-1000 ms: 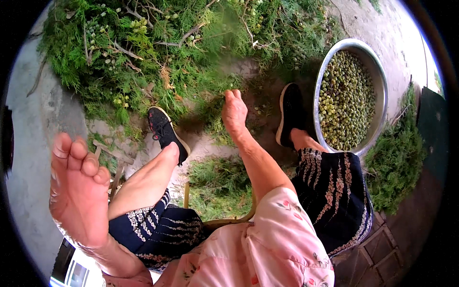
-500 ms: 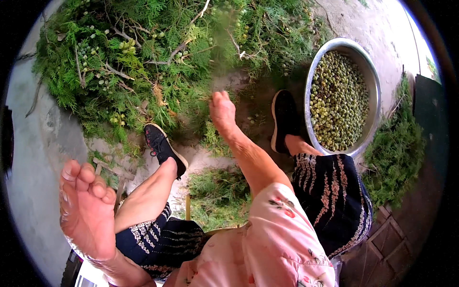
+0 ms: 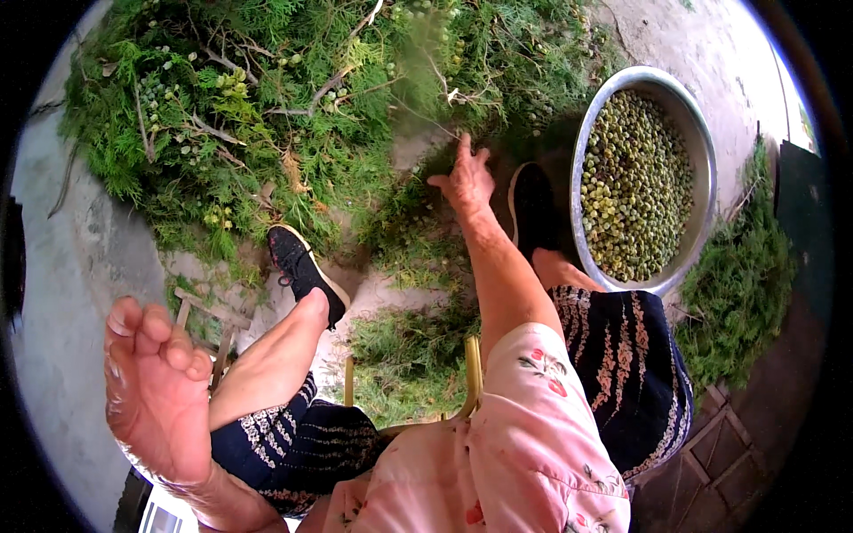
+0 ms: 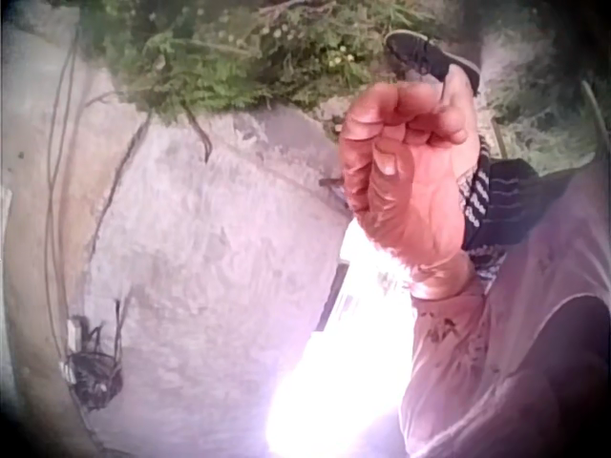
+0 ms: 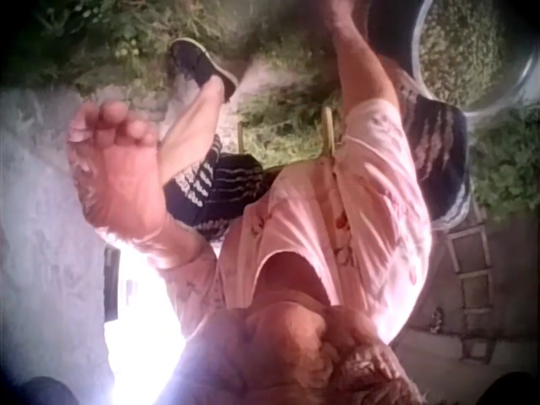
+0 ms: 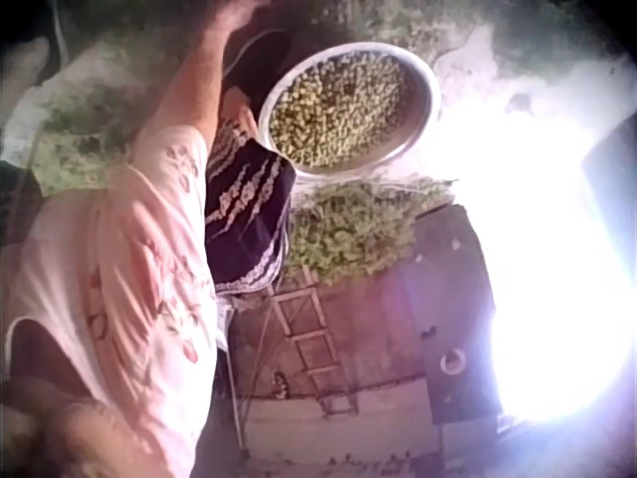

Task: The person picks berries from green branches by hand and places them into a metal bowl.

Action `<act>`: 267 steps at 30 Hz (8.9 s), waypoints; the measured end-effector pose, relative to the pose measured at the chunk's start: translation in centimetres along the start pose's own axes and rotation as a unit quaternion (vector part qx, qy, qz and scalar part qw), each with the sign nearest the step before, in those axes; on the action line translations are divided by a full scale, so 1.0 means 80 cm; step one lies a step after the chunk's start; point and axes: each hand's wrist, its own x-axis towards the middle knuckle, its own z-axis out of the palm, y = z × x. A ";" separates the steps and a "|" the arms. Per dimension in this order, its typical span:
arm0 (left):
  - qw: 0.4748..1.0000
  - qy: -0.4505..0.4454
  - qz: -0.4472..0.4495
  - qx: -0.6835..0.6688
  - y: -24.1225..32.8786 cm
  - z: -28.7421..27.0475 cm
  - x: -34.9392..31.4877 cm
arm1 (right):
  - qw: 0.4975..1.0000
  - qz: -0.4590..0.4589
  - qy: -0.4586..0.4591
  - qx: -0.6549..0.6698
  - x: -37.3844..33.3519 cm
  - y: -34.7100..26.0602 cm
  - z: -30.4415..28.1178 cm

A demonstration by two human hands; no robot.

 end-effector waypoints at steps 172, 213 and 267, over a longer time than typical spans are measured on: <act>0.979 -0.158 0.020 0.124 -0.124 0.001 -0.129 | 0.726 -0.076 -0.228 0.645 -0.379 -0.050 -0.228; 0.984 -0.029 0.003 -0.175 -0.146 -0.065 -0.107 | 0.869 -0.179 0.106 0.448 -0.313 0.015 -0.232; 0.988 -0.136 -0.022 -0.066 0.020 -0.140 -0.017 | 0.976 -0.145 -0.119 0.107 -0.295 0.108 0.190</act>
